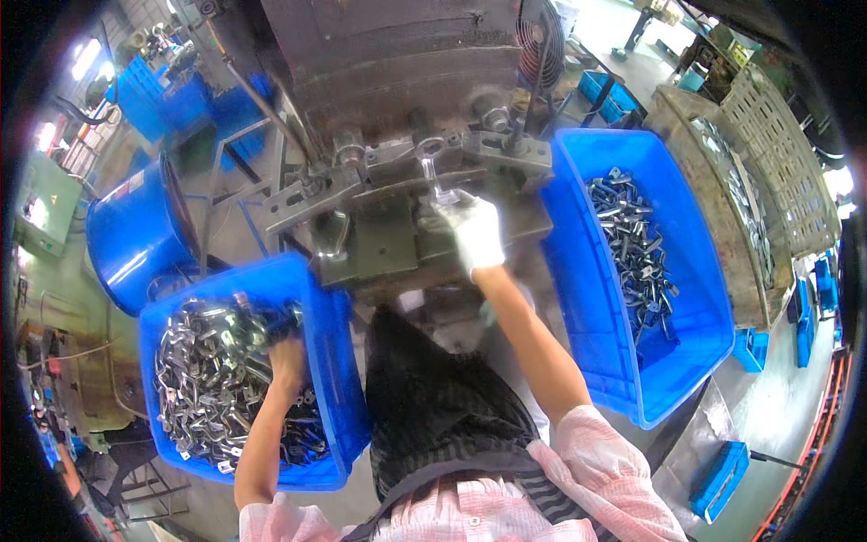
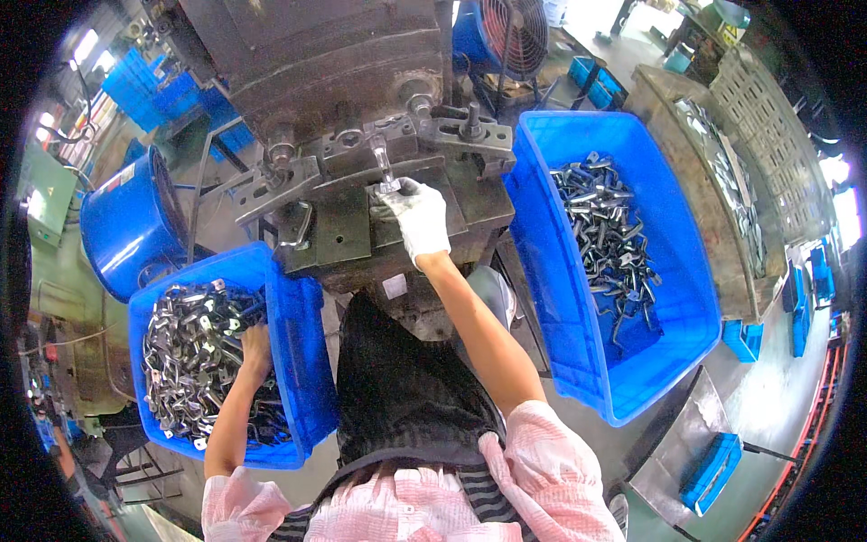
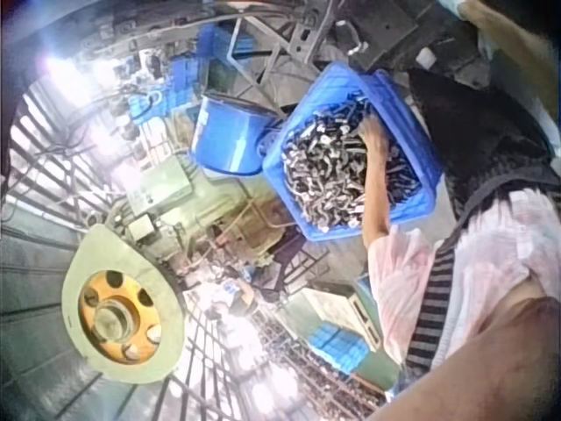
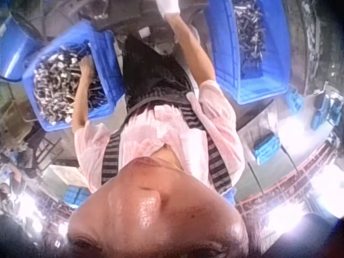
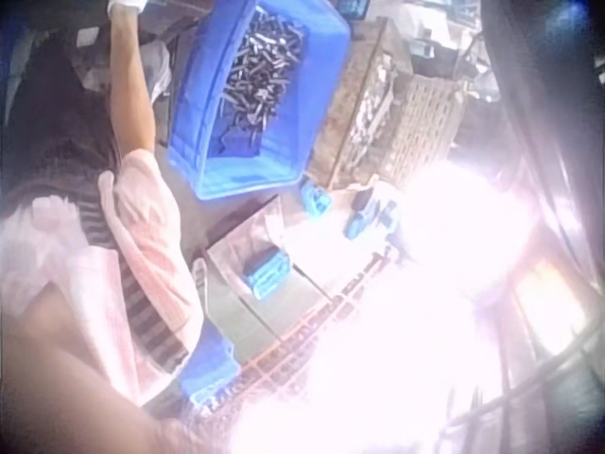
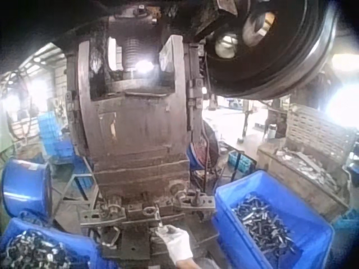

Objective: The person takes metal brackets from a bin, inserts them into an industrial press machine for stamping, and places the finished brackets into another bin.

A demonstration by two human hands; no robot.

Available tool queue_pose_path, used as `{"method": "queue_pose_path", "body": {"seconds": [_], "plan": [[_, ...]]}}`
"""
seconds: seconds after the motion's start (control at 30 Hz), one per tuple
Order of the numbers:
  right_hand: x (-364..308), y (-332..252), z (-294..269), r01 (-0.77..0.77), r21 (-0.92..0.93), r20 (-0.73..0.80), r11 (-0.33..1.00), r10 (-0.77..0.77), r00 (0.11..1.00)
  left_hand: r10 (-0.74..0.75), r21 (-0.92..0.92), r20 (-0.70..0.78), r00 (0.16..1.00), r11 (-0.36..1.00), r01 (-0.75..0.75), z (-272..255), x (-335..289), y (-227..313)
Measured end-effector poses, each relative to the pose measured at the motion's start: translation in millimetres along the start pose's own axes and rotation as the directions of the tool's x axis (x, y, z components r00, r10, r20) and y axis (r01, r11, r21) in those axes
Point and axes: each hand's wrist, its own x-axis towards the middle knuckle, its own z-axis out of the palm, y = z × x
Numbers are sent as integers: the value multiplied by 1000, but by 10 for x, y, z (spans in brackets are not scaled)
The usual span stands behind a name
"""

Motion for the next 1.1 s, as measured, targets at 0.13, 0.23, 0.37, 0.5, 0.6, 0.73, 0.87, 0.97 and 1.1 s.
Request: {"method": "queue_pose_path", "body": {"seconds": [0.13,0.23,0.37,0.5,0.6,0.73,0.87,0.97,1.1], "plan": [[51,56,-40,-5,19,-2,1000,5,1000,-34,-104,-20,999,994,32,-163,47,79],[-19,-101,-29,-107,174,42,979,102,994,-20,-236,-97,995,972,-3,-545,-119,238],[31,-4,-52,-37,89,24,995,35,999,-30,-434,-234,972,898,-77,-540,-304,155],[49,19,-55,-42,99,82,994,34,996,-161,-389,-353,922,921,12,-756,-459,53],[-68,-249,-166,3,-175,61,985,7,998,-311,-532,-299,902,839,113,-1052,-605,6],[-143,-582,-976,310,-669,-95,675,-492,866,-557,-854,-193,808,501,141,-1515,-694,-104],[-98,-731,-1714,158,-835,-100,528,-427,899,-615,-961,-248,749,255,-109,-1775,-801,113],[-359,-725,-1568,83,-779,-135,622,-295,946,-618,-965,-264,740,158,-212,-1857,-712,427],[-774,-601,-801,334,-671,286,661,-185,940,-518,-950,-313,796,162,-268,-1920,-615,582]]}}
